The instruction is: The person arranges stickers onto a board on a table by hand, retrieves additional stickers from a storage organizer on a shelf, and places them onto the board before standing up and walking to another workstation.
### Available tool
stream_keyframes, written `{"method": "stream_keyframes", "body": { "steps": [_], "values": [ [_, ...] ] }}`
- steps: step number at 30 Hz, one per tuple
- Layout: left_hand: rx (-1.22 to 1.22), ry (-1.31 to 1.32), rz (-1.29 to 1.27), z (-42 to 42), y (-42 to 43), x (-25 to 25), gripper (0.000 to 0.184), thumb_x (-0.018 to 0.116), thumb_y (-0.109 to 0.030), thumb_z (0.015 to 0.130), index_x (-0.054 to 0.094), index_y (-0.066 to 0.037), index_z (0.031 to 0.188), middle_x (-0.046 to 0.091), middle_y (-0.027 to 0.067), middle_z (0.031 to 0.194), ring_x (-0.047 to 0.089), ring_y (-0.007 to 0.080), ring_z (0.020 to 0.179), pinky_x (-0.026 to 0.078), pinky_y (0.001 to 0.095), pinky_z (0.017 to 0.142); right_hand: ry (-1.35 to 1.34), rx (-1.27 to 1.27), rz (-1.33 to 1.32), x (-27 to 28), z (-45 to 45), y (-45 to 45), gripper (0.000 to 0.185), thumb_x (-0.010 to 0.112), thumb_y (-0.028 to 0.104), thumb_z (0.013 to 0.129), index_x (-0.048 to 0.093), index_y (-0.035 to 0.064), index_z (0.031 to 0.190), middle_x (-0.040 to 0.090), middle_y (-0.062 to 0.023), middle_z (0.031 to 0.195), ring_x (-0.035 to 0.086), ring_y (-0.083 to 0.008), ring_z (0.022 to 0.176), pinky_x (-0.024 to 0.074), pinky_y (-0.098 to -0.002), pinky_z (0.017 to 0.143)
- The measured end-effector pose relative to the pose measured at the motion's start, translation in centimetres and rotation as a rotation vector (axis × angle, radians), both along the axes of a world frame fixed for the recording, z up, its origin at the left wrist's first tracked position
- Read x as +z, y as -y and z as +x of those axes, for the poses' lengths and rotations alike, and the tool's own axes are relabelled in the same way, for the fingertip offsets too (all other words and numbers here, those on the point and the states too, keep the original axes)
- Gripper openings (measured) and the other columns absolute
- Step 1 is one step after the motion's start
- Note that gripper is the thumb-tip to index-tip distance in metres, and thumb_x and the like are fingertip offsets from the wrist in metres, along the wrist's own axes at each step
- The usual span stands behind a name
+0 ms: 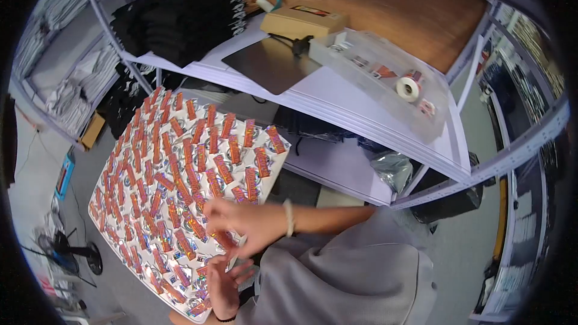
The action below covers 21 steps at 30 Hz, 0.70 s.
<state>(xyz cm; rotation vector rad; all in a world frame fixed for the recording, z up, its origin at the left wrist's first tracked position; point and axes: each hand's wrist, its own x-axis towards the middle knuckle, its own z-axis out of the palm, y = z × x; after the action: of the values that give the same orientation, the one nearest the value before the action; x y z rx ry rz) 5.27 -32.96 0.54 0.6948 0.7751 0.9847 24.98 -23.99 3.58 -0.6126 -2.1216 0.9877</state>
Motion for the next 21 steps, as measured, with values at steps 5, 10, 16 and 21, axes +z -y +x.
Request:
{"method": "stream_keyframes", "body": {
  "steps": [5, 10, 16, 21],
  "values": [
    [-0.357, -0.100, -0.149, 2.5, -0.8, -3.4, 0.036, 0.044, -0.036, 0.091, 0.046, -0.005, 0.109, 0.050, 0.0136, 0.117, 0.054, 0.0212, 0.097, 0.042, 0.0339, 0.085, 0.393, -0.866, 0.494, 8.1, 17.2, -1.7, 0.043, 0.068, 0.013, 0.060, 0.048, 0.0058, 0.097, 0.050, -0.0107, 0.097, 0.045, -0.0292, 0.094, 0.0357, -0.0393, 0.085],
    [-0.453, -0.124, -0.300, 4.0, -1.2, -9.4, 0.029, 0.043, -0.025, 0.093, 0.048, -0.005, 0.112, 0.059, 0.0114, 0.105, 0.058, 0.0176, 0.092, 0.045, 0.0273, 0.079, 1.047, -1.453, 0.217, 11.0, 34.1, -0.4, 0.058, 0.070, 0.024, 0.054, 0.049, 0.0013, 0.103, 0.048, -0.0182, 0.105, 0.046, -0.0316, 0.101, 0.0391, -0.0375, 0.086],
    [-0.491, -0.130, -0.347, 4.0, -2.6, -12.7, 0.039, 0.040, -0.035, 0.092, 0.050, -0.003, 0.113, 0.063, 0.0135, 0.098, 0.062, 0.0196, 0.085, 0.049, 0.0280, 0.070, 1.165, -1.440, -0.357, 8.7, 40.9, -1.3, 0.077, 0.072, 0.033, 0.053, 0.043, -0.0017, 0.116, 0.040, -0.0223, 0.109, 0.044, -0.0360, 0.108, 0.0386, -0.0377, 0.090],
    [-0.499, -0.170, -0.361, 4.2, -2.6, -13.1, 0.039, 0.040, -0.034, 0.093, 0.050, -0.003, 0.113, 0.063, 0.0136, 0.096, 0.063, 0.0202, 0.082, 0.049, 0.0274, 0.067, 1.142, -1.522, -0.133, 8.2, 39.1, -1.8, 0.101, 0.077, 0.045, 0.048, 0.032, 0.0014, 0.127, 0.032, -0.0289, 0.123, 0.044, -0.0407, 0.111, 0.0410, -0.0375, 0.088]
  ]
}}
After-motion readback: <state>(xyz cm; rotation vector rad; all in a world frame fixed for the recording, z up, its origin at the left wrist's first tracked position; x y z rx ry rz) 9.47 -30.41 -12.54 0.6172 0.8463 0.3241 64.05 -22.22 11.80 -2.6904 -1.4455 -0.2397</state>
